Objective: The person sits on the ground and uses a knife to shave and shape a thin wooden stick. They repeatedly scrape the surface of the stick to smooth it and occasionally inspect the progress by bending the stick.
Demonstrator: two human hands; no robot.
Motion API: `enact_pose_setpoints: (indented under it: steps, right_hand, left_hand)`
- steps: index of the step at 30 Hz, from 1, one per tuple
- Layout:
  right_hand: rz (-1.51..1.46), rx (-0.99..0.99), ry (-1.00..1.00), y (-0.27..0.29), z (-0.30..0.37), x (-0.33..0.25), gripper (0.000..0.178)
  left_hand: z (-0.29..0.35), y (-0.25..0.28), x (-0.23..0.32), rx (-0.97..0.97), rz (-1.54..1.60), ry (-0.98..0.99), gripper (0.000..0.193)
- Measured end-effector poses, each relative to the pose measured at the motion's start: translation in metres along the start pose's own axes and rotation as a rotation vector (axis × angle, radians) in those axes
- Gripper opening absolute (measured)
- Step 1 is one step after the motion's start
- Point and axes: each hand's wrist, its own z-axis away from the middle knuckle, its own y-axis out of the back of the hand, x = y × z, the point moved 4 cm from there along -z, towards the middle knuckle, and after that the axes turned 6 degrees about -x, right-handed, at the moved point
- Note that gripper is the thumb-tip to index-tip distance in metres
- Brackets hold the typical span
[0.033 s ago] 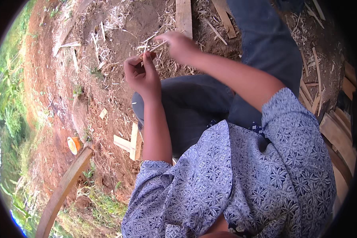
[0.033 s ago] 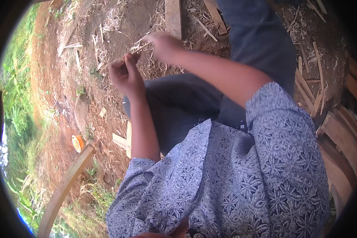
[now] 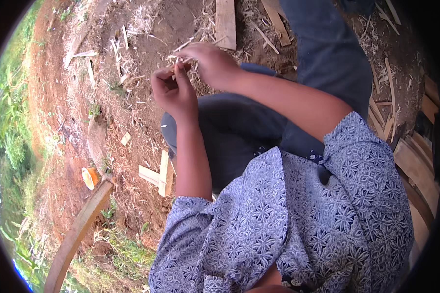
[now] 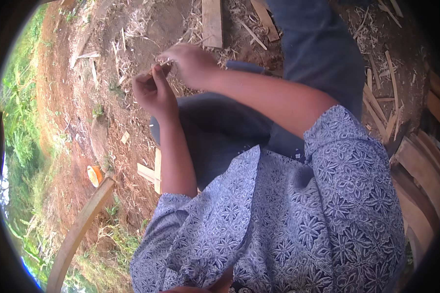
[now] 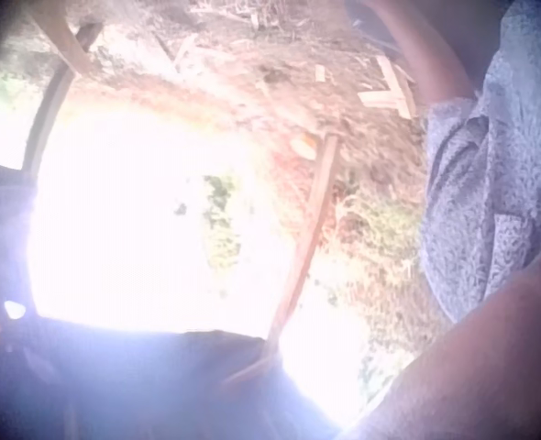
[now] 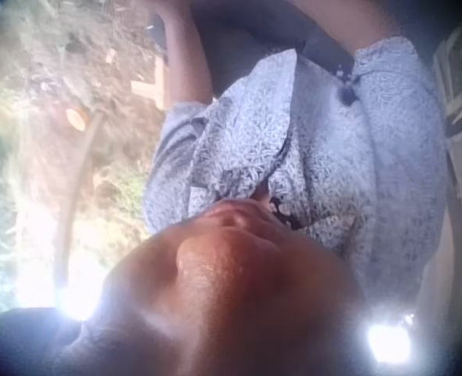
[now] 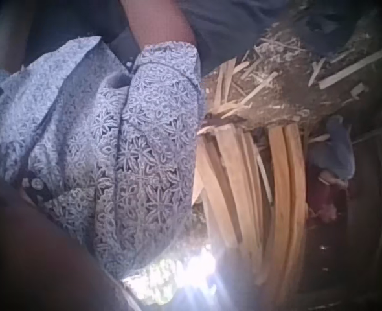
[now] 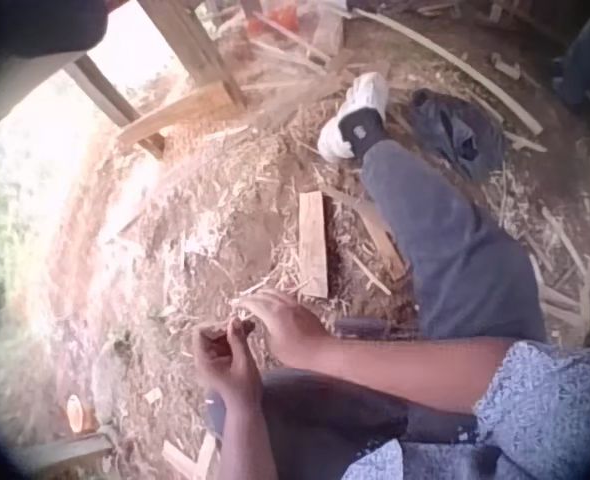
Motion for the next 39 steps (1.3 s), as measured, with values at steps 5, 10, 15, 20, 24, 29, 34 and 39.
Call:
enact_pose_setpoints:
  steps: [5,10,15,20,24,29,34,39]
  right_hand:
    - [0.096,-0.022,-0.177,0.005,-0.003,0.046,0.057]
    - [-0.025,-0.059,0.113,-0.003,0.003,0.021,0.061]
    - [-0.1,0.006,0.175,-0.01,0.003,-0.023,0.052]
    - [0.155,-0.043,-0.225,0.003,0.001,0.06,0.053]
    - [0.005,-0.054,0.253,-0.005,0.016,0.002,0.057]
    - [0.105,-0.03,-0.206,0.017,-0.002,0.092,0.054]
    - [-0.099,0.254,-0.402,0.067,-0.017,0.106,0.042]
    - [-0.09,0.295,-0.465,0.072,-0.011,0.124,0.042]
  left_hand:
    - [-0.004,0.008,-0.001,0.025,-0.379,-0.078,0.034]
    - [0.0,0.002,0.017,0.005,-0.784,-0.19,0.035]
    - [-0.003,-0.005,0.017,-0.013,-0.793,-0.084,0.035]
    - [-0.002,-0.006,0.021,-0.067,-0.899,-0.075,0.039]
    - [0.004,0.0,0.025,-0.119,-0.842,0.011,0.035]
    - [0.012,0.003,0.026,-0.172,-0.762,-0.038,0.025]
    - [0.007,-0.001,0.029,-0.225,-0.787,-0.034,0.027]
    - [0.017,-0.004,0.03,-0.349,-0.797,0.063,0.032]
